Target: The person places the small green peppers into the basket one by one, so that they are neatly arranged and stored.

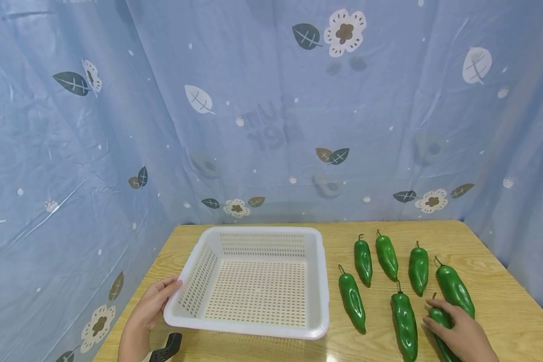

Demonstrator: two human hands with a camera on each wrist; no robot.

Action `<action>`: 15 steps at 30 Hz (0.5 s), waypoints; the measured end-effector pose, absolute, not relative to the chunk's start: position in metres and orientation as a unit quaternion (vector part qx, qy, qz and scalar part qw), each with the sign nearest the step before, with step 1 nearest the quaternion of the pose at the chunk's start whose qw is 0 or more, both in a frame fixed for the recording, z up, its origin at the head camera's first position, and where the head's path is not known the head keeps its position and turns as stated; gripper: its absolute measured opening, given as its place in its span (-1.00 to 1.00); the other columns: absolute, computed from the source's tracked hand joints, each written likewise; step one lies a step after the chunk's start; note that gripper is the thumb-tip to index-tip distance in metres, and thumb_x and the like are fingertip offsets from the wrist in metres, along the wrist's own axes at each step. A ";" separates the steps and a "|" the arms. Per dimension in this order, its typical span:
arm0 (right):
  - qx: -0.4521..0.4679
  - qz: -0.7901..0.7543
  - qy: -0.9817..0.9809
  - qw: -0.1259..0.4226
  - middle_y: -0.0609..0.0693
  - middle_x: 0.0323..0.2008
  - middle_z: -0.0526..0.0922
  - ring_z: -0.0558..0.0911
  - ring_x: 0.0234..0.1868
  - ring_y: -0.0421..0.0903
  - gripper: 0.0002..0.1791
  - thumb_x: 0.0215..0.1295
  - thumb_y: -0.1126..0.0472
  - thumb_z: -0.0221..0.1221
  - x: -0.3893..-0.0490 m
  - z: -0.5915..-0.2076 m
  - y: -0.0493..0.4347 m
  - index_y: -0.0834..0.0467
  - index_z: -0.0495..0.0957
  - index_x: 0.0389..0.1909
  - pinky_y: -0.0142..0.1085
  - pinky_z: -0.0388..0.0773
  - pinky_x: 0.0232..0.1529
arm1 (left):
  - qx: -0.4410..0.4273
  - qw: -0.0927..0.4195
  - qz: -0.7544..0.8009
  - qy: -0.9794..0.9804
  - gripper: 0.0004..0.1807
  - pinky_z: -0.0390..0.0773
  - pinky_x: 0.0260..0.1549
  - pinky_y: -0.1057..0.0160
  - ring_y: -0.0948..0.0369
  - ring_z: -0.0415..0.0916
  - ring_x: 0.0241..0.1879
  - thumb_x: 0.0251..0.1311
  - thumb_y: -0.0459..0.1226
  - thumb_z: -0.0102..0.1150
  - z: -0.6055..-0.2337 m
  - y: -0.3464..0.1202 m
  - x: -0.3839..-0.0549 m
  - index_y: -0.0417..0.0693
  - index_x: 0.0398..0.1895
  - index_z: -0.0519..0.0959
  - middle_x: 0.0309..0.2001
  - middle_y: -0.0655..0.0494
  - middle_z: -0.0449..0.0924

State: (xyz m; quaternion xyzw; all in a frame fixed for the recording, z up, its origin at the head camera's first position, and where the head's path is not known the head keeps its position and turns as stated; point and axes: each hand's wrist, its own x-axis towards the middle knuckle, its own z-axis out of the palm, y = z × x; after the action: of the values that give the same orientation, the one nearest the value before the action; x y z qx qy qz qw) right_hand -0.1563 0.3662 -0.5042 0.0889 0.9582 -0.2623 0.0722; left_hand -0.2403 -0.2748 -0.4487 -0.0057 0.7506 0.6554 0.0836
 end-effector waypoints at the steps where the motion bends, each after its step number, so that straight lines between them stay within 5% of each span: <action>1: 0.089 -0.267 0.957 0.071 0.57 0.18 0.29 0.32 0.07 0.57 -0.13 0.24 -0.31 0.06 -0.156 -0.505 0.367 0.41 0.34 0.20 0.19 0.47 -0.21 | -0.006 0.085 0.656 0.750 -0.40 0.66 -0.20 0.10 0.03 0.65 -0.14 0.39 -0.17 -0.06 -0.449 -0.275 -0.240 -0.48 0.30 0.19 0.03 -0.27 0.57; 15: 0.111 -0.314 0.942 0.033 0.61 0.23 0.09 0.15 0.12 0.59 -0.14 0.35 -0.26 -0.04 -0.152 -0.504 0.367 0.44 0.19 0.28 0.37 0.32 -0.11 | 0.001 0.085 0.666 0.741 -0.43 0.66 -0.22 0.08 -0.01 0.65 -0.15 0.38 -0.21 -0.06 -0.451 -0.275 -0.241 -0.50 0.28 0.22 0.01 -0.32 0.57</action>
State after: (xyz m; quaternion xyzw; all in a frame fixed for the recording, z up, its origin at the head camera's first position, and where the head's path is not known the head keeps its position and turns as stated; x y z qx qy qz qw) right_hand -0.1523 0.3669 -0.5035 0.1107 0.9425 -0.3137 0.0328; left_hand -0.2408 -0.2754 -0.4512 0.0011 0.7414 0.6656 0.0853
